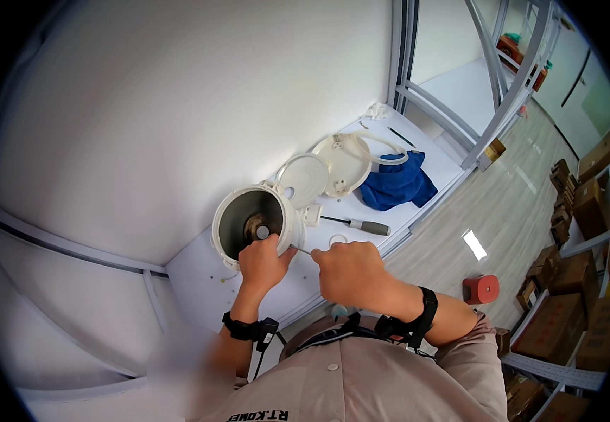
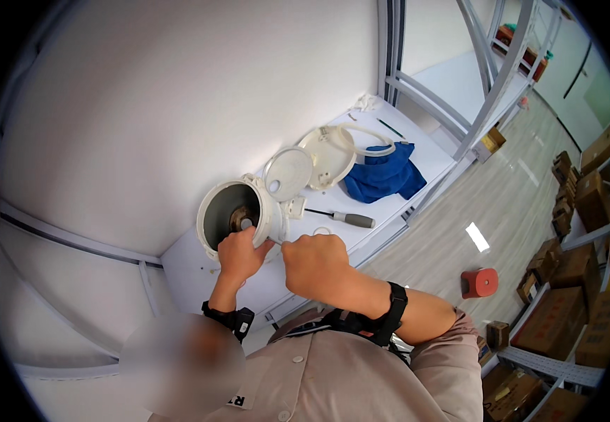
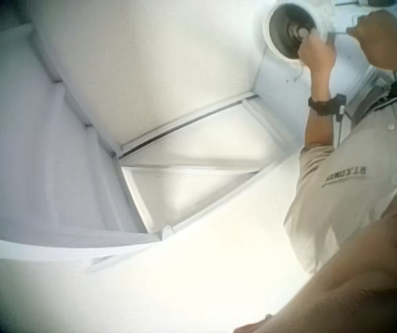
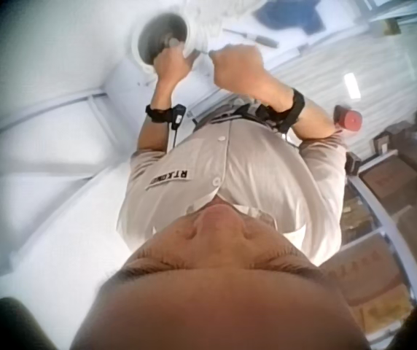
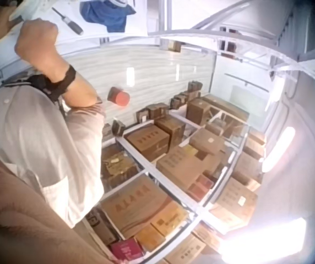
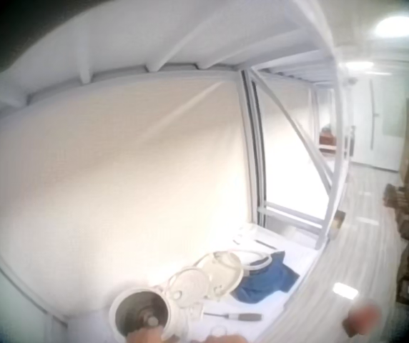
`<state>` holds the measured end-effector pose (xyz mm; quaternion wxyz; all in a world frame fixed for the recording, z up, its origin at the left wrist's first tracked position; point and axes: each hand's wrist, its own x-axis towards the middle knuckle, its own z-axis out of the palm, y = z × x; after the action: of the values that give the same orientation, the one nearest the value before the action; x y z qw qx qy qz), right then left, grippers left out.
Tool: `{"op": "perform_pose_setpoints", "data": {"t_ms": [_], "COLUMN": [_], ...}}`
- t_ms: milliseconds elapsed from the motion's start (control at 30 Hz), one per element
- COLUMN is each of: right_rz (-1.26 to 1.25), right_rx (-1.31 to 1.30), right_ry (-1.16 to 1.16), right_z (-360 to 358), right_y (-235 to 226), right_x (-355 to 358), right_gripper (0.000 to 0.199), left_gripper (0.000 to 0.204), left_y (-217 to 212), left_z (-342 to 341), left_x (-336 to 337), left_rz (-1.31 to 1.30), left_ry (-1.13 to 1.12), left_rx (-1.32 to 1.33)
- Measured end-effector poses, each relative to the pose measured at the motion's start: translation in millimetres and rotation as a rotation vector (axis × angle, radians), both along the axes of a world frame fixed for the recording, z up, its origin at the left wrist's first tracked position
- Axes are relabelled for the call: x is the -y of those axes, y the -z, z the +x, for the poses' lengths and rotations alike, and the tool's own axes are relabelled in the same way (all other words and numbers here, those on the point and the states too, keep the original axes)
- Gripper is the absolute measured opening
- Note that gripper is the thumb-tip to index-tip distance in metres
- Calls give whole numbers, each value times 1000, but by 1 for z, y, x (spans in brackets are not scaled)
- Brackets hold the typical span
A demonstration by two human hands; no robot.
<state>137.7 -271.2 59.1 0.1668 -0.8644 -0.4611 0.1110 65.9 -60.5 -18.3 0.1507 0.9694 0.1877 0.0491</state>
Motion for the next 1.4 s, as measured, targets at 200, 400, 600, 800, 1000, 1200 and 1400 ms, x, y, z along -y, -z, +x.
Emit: {"op": "perform_pose_setpoints", "data": {"t_ms": [200, 400, 600, 800, 1000, 1200, 1400], "right_rz": [-21, -107, 68, -46, 78, 42, 0], "right_rx": [39, 9, 128, 75, 51, 170, 74], "right_ry": [-64, -70, -19, -61, -40, -57, -102], "right_z": [1, 12, -6, 13, 34, 6, 19], "right_y": [-1, -17, 5, -4, 10, 13, 7], "right_x": [-7, -18, -17, -25, -16, -9, -14], "right_gripper": [20, 16, 14, 18, 22, 29, 31], "left_gripper": [39, 40, 39, 38, 39, 41, 39], "left_y": [4, -2, 7, 3, 2, 2, 7], "left_z": [-6, -1, -5, -3, -2, -1, -3], "left_x": [-2, 2, -5, -7, -10, -8, -6], "left_rz": [28, 17, 33, 28, 15, 37, 35], "left_ry": [13, 8, -38, -49, -42, -28, -47], "left_rx": [51, 47, 75, 30, 3, 40, 49]}}
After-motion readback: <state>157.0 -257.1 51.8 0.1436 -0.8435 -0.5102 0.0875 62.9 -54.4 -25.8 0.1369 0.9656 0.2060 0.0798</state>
